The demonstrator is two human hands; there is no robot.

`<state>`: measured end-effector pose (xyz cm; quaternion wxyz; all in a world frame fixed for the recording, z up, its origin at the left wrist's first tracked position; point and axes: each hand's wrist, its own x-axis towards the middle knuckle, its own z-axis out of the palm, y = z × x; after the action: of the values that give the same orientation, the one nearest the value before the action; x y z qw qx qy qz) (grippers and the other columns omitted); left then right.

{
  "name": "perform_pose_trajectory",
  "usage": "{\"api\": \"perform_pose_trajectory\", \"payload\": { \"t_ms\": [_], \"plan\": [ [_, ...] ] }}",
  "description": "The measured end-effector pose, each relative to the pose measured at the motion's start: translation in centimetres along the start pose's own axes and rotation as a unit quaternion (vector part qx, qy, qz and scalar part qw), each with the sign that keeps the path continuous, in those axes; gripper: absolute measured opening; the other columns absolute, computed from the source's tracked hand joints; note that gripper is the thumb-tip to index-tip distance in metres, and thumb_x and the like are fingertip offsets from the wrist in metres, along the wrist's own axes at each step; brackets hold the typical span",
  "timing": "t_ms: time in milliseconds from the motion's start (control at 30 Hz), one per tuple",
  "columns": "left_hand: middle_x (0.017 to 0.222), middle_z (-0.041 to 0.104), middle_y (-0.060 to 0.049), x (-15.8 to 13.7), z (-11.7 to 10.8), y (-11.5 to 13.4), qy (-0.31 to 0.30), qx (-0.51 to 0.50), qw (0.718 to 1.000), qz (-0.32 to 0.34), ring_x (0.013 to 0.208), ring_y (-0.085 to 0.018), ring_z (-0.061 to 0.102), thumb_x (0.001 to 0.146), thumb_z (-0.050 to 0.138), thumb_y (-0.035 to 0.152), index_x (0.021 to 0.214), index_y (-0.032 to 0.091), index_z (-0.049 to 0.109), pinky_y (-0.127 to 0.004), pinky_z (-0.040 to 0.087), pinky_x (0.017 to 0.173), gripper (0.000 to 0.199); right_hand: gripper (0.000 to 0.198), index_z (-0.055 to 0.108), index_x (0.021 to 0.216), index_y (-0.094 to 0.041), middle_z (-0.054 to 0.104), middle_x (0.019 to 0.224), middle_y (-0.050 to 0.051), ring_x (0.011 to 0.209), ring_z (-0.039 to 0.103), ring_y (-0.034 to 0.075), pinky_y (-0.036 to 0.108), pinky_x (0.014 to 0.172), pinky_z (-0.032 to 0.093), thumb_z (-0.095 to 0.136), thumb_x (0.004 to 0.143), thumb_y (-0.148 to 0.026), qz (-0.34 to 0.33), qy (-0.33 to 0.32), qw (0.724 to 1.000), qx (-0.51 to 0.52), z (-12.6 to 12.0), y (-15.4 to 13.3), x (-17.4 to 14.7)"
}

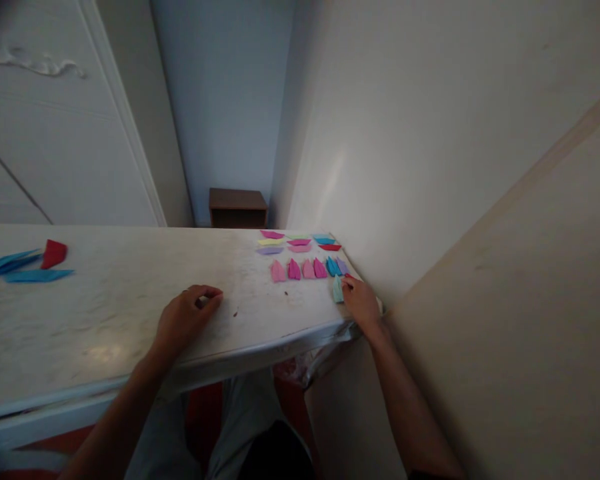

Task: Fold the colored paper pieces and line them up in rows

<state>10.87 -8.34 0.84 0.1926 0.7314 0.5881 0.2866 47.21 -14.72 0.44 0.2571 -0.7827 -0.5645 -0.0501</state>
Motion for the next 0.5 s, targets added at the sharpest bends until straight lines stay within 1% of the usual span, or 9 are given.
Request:
{"api": "perform_pose_trajectory", "payload": {
  "t_ms": [100, 167, 233, 300, 367, 433, 500],
  "plan": [
    [0.095, 0.072, -0.006, 0.3, 0.2, 0.3, -0.004, 0.004, 1.0, -0.001, 0.08, -0.023, 0.065, 0.082, 0.046, 0.038, 0.09, 0.022, 0.071, -0.031, 0.045, 0.073, 0.03, 0.033, 0.073, 0.102, -0.02, 0.073, 0.103, 0.012, 0.091, 0.068, 0.023, 0.033, 0.082, 0.049, 0.043, 0.089, -0.021, 0.003, 0.007, 0.998, -0.063, 0.0, -0.1, -0.2],
    [0.093, 0.072, -0.007, 0.4, 0.1, 0.1, -0.008, -0.007, 1.0, -0.004, 0.079, -0.023, 0.065, 0.081, 0.046, 0.039, 0.09, 0.021, 0.071, -0.032, 0.045, 0.072, 0.032, 0.033, 0.072, 0.107, -0.019, 0.072, 0.104, 0.013, 0.09, 0.068, 0.023, 0.033, 0.081, 0.049, 0.043, 0.091, -0.021, 0.002, 0.032, 0.995, -0.096, 0.0, -0.4, -0.6],
    [0.09, 0.072, -0.006, 0.5, 0.0, -0.1, -0.01, -0.029, 1.0, -0.002, 0.076, -0.023, 0.064, 0.079, 0.047, 0.041, 0.089, 0.021, 0.07, -0.032, 0.046, 0.072, 0.033, 0.031, 0.07, 0.11, -0.02, 0.07, 0.109, 0.013, 0.091, 0.067, 0.023, 0.033, 0.08, 0.05, 0.044, 0.093, -0.023, -0.01, 0.047, 0.993, -0.109, 0.0, -0.6, -1.2],
    [0.088, 0.073, -0.006, 0.5, -0.1, -0.2, -0.008, -0.048, 0.999, -0.001, 0.075, -0.022, 0.064, 0.078, 0.047, 0.041, 0.087, 0.021, 0.07, -0.032, 0.046, 0.072, 0.032, 0.029, 0.07, 0.109, -0.021, 0.068, 0.115, 0.012, 0.094, 0.067, 0.023, 0.034, 0.08, 0.05, 0.047, 0.092, -0.024, -0.039, 0.035, 0.993, -0.109, 0.0, -0.8, -1.9],
    [0.086, 0.073, -0.005, 0.4, -0.2, -0.3, -0.007, -0.054, 0.999, -0.008, 0.074, -0.022, 0.064, 0.077, 0.048, 0.042, 0.085, 0.021, 0.07, -0.031, 0.046, 0.072, 0.032, 0.025, 0.071, 0.104, -0.023, 0.067, 0.116, 0.01, 0.096, 0.066, 0.023, 0.034, 0.081, 0.051, 0.049, 0.091, -0.023, -0.062, 0.014, 0.992, -0.108, 0.1, -0.8, -2.6],
    [0.085, 0.073, -0.005, 0.4, -0.1, -0.2, -0.009, -0.054, 0.998, -0.014, 0.073, -0.022, 0.064, 0.076, 0.049, 0.043, 0.084, 0.021, 0.07, -0.031, 0.046, 0.071, 0.032, 0.024, 0.071, 0.101, -0.024, 0.068, 0.115, 0.008, 0.096, 0.066, 0.023, 0.035, 0.081, 0.051, 0.049, 0.091, -0.022, -0.064, 0.005, 0.992, -0.111, 0.3, -0.7, -3.1],
    [0.084, 0.073, -0.005, 0.4, -0.1, -0.2, -0.007, -0.053, 0.998, -0.016, 0.072, -0.022, 0.063, 0.075, 0.049, 0.044, 0.084, 0.021, 0.071, -0.031, 0.046, 0.07, 0.032, 0.026, 0.071, 0.1, -0.026, 0.069, 0.114, 0.006, 0.095, 0.067, 0.022, 0.035, 0.081, 0.052, 0.048, 0.09, -0.02, -0.061, 0.012, 0.992, -0.112, 0.3, -0.5, -3.3]
  ]
}}
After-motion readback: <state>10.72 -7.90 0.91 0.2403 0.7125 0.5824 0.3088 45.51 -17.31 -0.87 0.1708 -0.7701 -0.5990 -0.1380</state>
